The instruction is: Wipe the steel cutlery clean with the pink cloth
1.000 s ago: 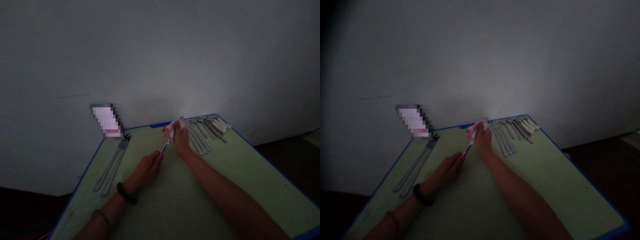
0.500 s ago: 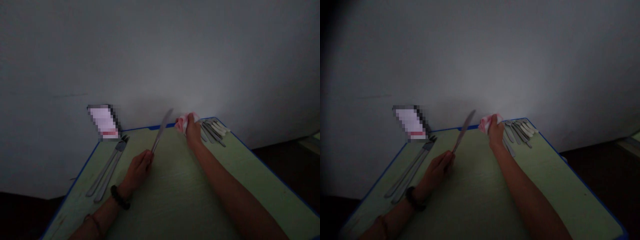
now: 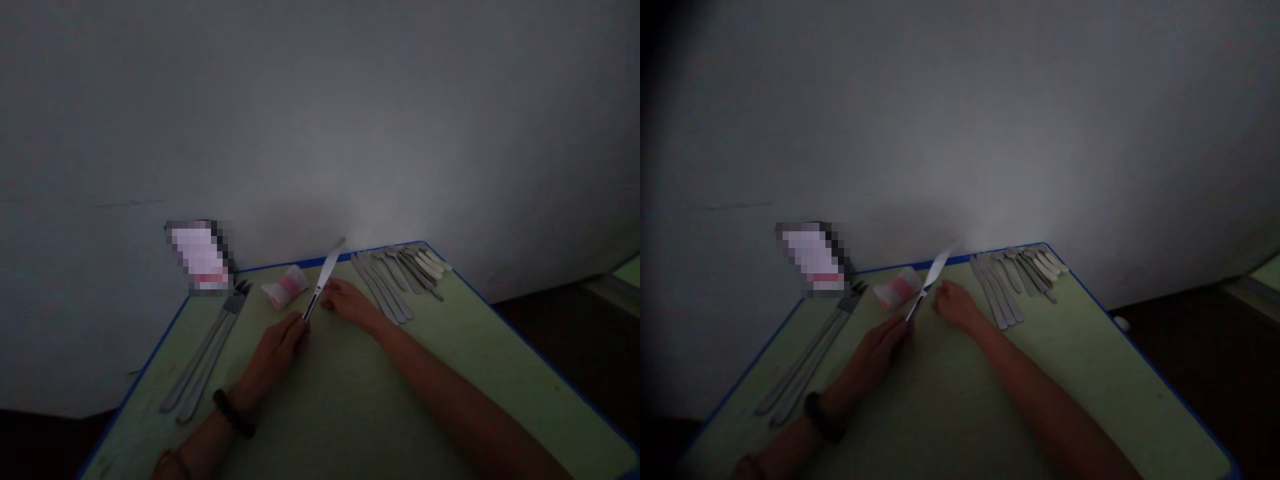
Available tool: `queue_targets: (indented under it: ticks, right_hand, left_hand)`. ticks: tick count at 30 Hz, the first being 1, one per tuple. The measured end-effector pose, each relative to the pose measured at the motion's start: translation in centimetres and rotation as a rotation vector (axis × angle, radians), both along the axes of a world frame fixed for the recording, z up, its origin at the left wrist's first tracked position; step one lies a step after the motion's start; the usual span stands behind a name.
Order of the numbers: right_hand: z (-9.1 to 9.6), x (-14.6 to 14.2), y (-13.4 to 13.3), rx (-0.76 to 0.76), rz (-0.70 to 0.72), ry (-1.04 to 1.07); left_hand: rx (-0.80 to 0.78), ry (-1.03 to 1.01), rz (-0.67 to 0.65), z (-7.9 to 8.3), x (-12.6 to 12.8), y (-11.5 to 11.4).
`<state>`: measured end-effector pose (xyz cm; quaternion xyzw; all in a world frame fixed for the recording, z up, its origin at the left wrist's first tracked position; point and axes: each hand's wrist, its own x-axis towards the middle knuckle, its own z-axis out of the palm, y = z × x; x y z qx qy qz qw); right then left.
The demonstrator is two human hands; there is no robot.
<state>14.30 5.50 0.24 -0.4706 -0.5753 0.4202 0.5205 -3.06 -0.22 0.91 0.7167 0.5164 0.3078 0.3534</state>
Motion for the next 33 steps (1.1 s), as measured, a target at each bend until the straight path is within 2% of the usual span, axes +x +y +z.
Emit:
queue_targets:
  ticks: [2, 5, 7, 9, 11, 12, 14, 20, 24, 26, 30, 33]
  right_hand:
    - [0.1, 2.2, -0.6, 0.081, 0.037, -0.327]
    - [0.1, 5.8, -2.0, 0.265, -0.012, -0.737]
    - [-0.3, 7.9, -3.0, 0.366, -0.042, -0.935]
    - [-0.9, 9.6, -3.8, 0.425, -0.07, -1.042]
    - [-1.6, 10.6, -4.4, 0.462, -0.081, -1.088]
    - [-1.9, 10.9, -4.6, 0.474, -0.088, -1.091]
    - [-2.4, 11.2, -4.9, 0.483, -0.102, -1.079]
    - [-2.9, 11.2, -5.0, 0.446, -0.076, -1.08]
    - [-3.1, 11.1, -4.8, 0.405, -0.069, -1.101]
    - [-3.2, 11.1, -4.7, 0.396, -0.062, -1.092]
    - [-3.1, 11.1, -4.5, 0.395, -0.032, -1.067]
    - [-3.0, 11.1, -4.5, 0.39, -0.019, -1.055]
  left_hand:
    - [0.017, 0.051, 0.024, 0.3, 0.6, -0.2]
    - [0.033, 0.13, 0.086, 0.2, 2.2, -0.3]
    - [0.012, 0.201, 0.112, 0.0, 3.6, 0.1]
    - [0.014, 0.267, 0.106, -0.2, 5.0, 0.9]
    - [0.013, 0.391, 0.058, -0.2, 6.4, 2.0]
    - [0.01, 0.471, -0.006, -0.2, 7.0, 2.5]
    - [-0.007, 0.526, -0.065, 0.0, 8.1, 3.5]
    - [-0.054, 0.665, -0.071, 0.4, 10.1, 4.6]
    - [-0.076, 0.711, -0.095, 1.1, 9.8, 4.8]
    - [-0.01, 0.72, -0.076, 1.3, 9.1, 5.1]
    - [0.363, 0.64, -0.103, 0.2, 7.6, 5.7]
    - [0.405, 0.668, -0.168, -1.5, 7.2, 6.0]
